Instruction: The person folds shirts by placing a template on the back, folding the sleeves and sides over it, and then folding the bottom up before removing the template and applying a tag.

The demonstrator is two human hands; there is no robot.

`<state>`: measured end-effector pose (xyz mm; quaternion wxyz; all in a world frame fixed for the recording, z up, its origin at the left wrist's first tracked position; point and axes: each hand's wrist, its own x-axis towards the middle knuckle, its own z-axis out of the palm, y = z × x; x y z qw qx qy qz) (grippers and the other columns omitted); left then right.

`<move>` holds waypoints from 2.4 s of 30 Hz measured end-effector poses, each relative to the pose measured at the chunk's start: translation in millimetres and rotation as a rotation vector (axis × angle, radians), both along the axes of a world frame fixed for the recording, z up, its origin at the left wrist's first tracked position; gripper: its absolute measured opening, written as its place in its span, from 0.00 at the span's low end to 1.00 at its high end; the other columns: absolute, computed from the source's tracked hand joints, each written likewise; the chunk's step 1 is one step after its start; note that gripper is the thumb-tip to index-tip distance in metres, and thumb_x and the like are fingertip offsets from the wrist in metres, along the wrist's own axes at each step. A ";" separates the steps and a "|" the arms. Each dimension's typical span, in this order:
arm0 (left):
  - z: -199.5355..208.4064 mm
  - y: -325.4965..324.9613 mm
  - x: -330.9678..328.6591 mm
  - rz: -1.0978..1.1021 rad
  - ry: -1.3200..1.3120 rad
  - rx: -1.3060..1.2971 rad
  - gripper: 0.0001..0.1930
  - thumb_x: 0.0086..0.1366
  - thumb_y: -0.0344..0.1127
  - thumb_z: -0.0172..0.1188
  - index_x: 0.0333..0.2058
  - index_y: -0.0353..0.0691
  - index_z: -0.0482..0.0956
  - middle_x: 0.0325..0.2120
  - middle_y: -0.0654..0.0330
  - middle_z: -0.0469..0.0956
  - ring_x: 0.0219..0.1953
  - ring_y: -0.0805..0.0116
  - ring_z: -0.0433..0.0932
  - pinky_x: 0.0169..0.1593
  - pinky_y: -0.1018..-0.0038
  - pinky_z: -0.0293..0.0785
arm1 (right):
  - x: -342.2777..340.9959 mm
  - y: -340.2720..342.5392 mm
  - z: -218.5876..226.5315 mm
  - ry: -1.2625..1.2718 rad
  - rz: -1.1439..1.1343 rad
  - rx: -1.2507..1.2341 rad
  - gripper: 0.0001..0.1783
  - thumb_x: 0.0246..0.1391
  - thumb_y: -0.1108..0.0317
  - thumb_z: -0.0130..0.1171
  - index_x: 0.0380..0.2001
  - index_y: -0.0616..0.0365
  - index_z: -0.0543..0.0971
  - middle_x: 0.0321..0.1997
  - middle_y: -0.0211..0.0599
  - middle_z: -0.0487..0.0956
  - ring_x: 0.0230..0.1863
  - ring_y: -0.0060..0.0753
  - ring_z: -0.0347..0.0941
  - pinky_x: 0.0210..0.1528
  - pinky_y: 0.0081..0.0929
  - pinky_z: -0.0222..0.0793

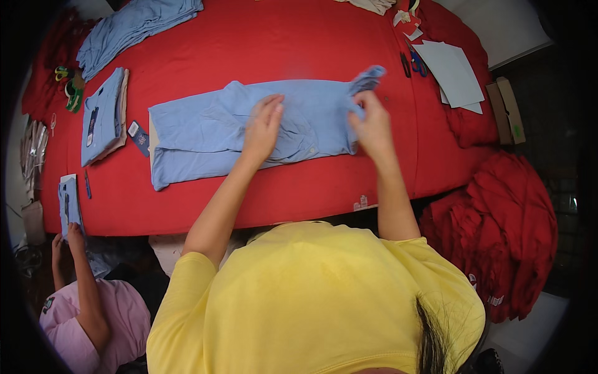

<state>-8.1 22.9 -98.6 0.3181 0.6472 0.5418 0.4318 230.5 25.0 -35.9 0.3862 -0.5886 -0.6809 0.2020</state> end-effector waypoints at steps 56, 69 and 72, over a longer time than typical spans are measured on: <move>51.2 109.5 46.3 -0.704 0.466 -0.105 0.13 0.52 0.39 0.69 0.34 0.40 0.82 0.30 0.62 0.77 0.34 0.64 0.75 0.42 0.69 0.71 | -25.6 31.8 -78.0 0.269 -0.029 0.044 0.07 0.49 0.78 0.58 0.34 0.61 0.76 0.36 0.40 0.77 0.34 0.35 0.77 0.35 0.29 0.72; 29.2 121.0 67.2 -0.412 0.449 0.053 0.21 0.58 0.49 0.64 0.38 0.35 0.77 0.28 0.58 0.79 0.34 0.67 0.76 0.38 0.71 0.70 | -42.2 -15.3 -70.0 0.101 0.054 0.396 0.09 0.46 0.84 0.55 0.30 0.60 0.71 0.34 0.44 0.76 0.35 0.48 0.76 0.33 0.36 0.73; 41.8 134.7 64.4 -0.654 0.612 -0.191 0.26 0.57 0.58 0.62 0.36 0.36 0.76 0.31 0.55 0.79 0.37 0.59 0.76 0.41 0.65 0.70 | -47.1 -15.2 -68.8 0.099 0.077 0.427 0.09 0.47 0.84 0.55 0.31 0.61 0.72 0.35 0.45 0.76 0.35 0.45 0.76 0.35 0.31 0.74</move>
